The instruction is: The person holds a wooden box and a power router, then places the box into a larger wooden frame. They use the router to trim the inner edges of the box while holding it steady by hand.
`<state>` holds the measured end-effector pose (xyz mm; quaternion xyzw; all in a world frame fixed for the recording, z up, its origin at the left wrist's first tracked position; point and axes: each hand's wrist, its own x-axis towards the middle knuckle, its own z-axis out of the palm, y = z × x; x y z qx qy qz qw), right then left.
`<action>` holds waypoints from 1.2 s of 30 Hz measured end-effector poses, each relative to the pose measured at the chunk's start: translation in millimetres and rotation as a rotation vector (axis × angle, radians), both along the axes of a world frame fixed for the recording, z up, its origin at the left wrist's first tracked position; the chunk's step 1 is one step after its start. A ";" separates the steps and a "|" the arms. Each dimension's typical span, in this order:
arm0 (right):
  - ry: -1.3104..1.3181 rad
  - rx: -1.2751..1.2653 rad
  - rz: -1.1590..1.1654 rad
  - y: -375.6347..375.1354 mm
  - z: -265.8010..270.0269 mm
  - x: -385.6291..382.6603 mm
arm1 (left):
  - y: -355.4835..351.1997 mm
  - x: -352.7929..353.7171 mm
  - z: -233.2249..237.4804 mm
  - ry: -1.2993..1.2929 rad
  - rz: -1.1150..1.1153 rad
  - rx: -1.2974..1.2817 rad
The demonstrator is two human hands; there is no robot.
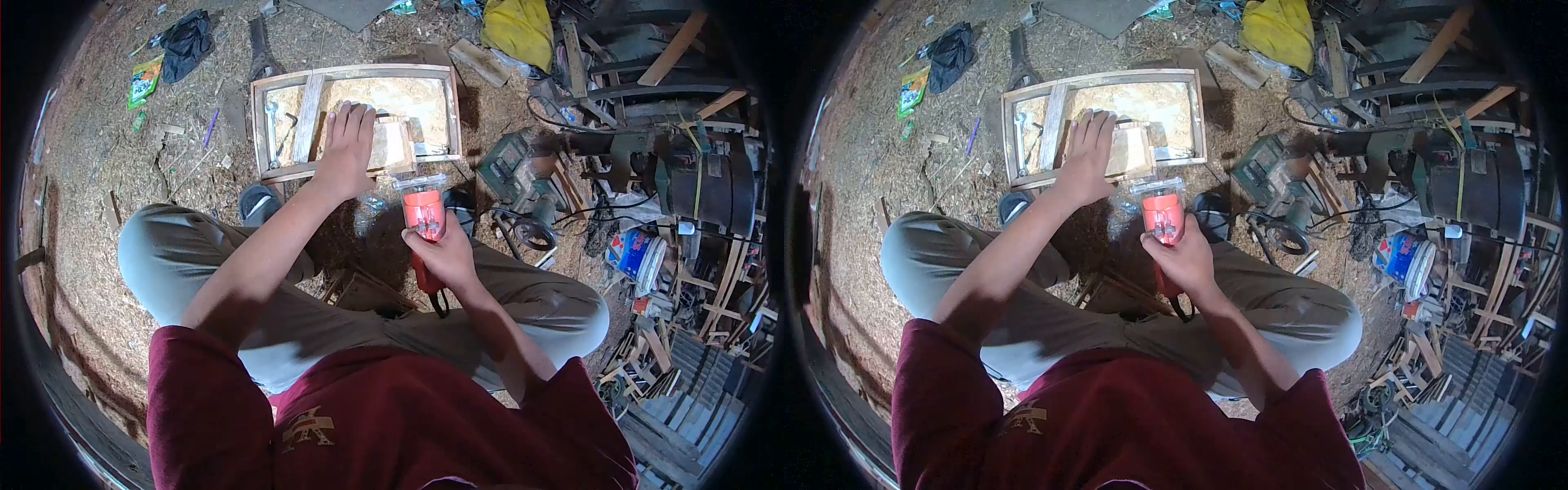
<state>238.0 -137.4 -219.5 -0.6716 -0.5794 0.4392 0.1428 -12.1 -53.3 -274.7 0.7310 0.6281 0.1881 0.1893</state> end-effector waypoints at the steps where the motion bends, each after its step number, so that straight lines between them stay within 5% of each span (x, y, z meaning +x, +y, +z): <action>1: 0.002 0.002 0.003 0.0 -0.1 -0.1 | -0.1 0.0 0.2 -0.001 0.000 0.002; 36: -0.008 -0.008 0.009 0.7 -2.8 -0.1 | 0.9 -0.9 -5.8 -0.018 -0.004 0.001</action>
